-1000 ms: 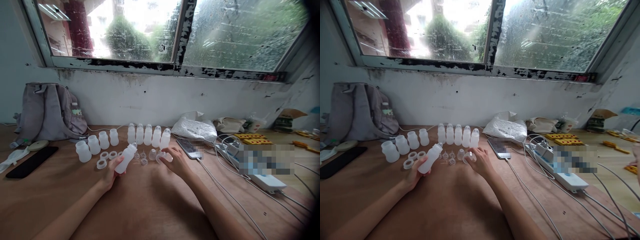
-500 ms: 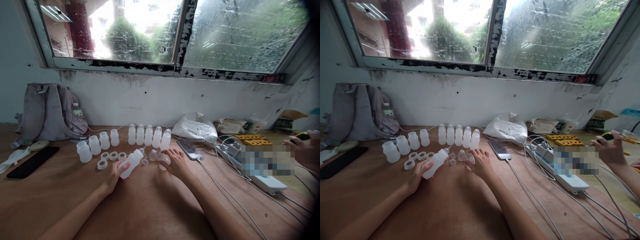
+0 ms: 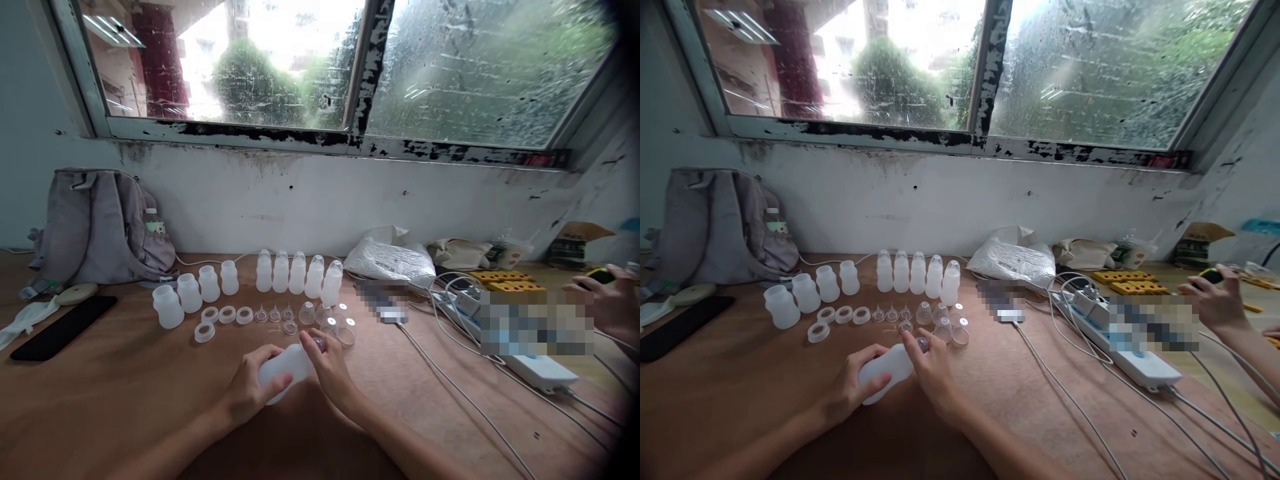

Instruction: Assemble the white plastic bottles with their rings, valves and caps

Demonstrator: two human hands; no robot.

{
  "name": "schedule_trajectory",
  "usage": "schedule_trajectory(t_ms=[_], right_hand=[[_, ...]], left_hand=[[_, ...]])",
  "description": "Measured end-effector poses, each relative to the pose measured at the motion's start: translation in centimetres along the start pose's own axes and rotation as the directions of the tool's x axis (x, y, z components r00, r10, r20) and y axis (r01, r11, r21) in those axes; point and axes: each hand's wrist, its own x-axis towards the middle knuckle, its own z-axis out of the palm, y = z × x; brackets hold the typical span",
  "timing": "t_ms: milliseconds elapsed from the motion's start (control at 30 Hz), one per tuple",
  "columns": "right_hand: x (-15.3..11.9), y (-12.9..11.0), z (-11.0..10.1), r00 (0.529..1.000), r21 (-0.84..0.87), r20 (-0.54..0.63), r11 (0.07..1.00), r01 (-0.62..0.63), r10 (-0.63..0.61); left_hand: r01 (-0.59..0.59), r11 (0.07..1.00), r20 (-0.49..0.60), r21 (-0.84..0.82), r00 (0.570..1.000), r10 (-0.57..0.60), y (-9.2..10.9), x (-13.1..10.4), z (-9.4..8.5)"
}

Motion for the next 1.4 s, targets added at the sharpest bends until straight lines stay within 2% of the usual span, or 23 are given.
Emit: schedule_trajectory(t_ms=[67,133,233,267,300,367,433,500,600,767,900,1000,1100,1200,1300,1400], right_hand=[[-0.1,0.0,-0.2,1.0,-0.021,-0.015,1.0,0.023,-0.023],[-0.3,0.0,-0.4,0.999,-0.011,-0.011,0.999,0.053,-0.053],[-0.2,-0.2,-0.7,0.99,0.039,0.072,0.992,0.122,-0.125],[0.0,-0.2,-0.8,0.985,0.072,0.103,0.989,0.131,-0.138],[0.2,-0.2,-0.9,0.982,0.104,0.122,0.986,0.133,-0.145],[0.8,0.1,-1.1,0.984,0.118,0.101,0.984,0.133,-0.145],[1.4,0.7,-1.2,0.989,0.056,0.044,0.989,0.138,-0.14],[1.7,1.2,-1.3,0.993,0.025,0.018,0.993,0.114,-0.115],[1.8,1.4,-1.3,0.997,0.119,0.035,0.991,0.065,-0.069],[1.9,1.3,-1.4,0.999,0.253,0.01,0.967,0.037,-0.04],[2.3,1.5,-1.6,0.999,0.233,-0.012,0.971,0.047,-0.046],[2.5,1.6,-1.7,0.999,0.228,0.004,0.972,0.048,-0.05],[2.6,1.5,-1.9,0.999,0.276,0.012,0.96,0.037,-0.042],[2.6,1.2,-2.2,0.999,0.3,-0.032,0.953,0.051,-0.044],[2.5,1.0,-2.4,0.997,0.293,-0.07,0.954,0.059,-0.04],[2.4,1.2,-2.3,0.998,0.27,-0.052,0.962,0.052,-0.039]], left_hand=[[0.105,0.98,0.058,-0.169,0.994,-0.096,-0.1,0.1,0.4],[0.272,0.89,0.159,-0.366,0.961,-0.228,-0.6,0.2,1.0],[0.544,0.597,0.378,-0.589,0.839,-0.391,-1.4,0.3,1.7],[0.581,0.513,0.424,-0.632,0.813,-0.399,-1.6,0.4,1.7],[0.582,0.456,0.433,-0.673,0.811,-0.394,-1.7,0.6,1.6],[0.515,0.412,0.387,-0.752,0.85,-0.357,-1.8,0.9,1.1],[0.46,0.417,0.335,-0.784,0.879,-0.34,-1.8,1.2,0.2],[0.443,0.457,0.304,-0.771,0.887,-0.348,-2.0,1.5,-0.7],[0.437,0.524,0.261,-0.731,0.888,-0.378,-2.5,1.8,-1.2],[0.475,0.617,0.269,-0.628,0.876,-0.4,-2.9,1.8,-0.8],[0.367,0.765,0.23,-0.53,0.93,-0.287,-3.1,1.8,-0.8],[0.297,0.826,0.221,-0.479,0.952,-0.214,-3.3,1.9,-1.2],[0.295,0.826,0.225,-0.481,0.952,-0.209,-3.6,2.2,-1.5],[0.31,0.802,0.224,-0.511,0.948,-0.224,-3.7,2.3,-1.7],[0.257,0.778,0.136,-0.573,0.966,-0.219,-3.5,2.3,-1.8],[0.164,0.744,0.021,-0.648,0.98,-0.197,-3.2,2.4,-1.8]])
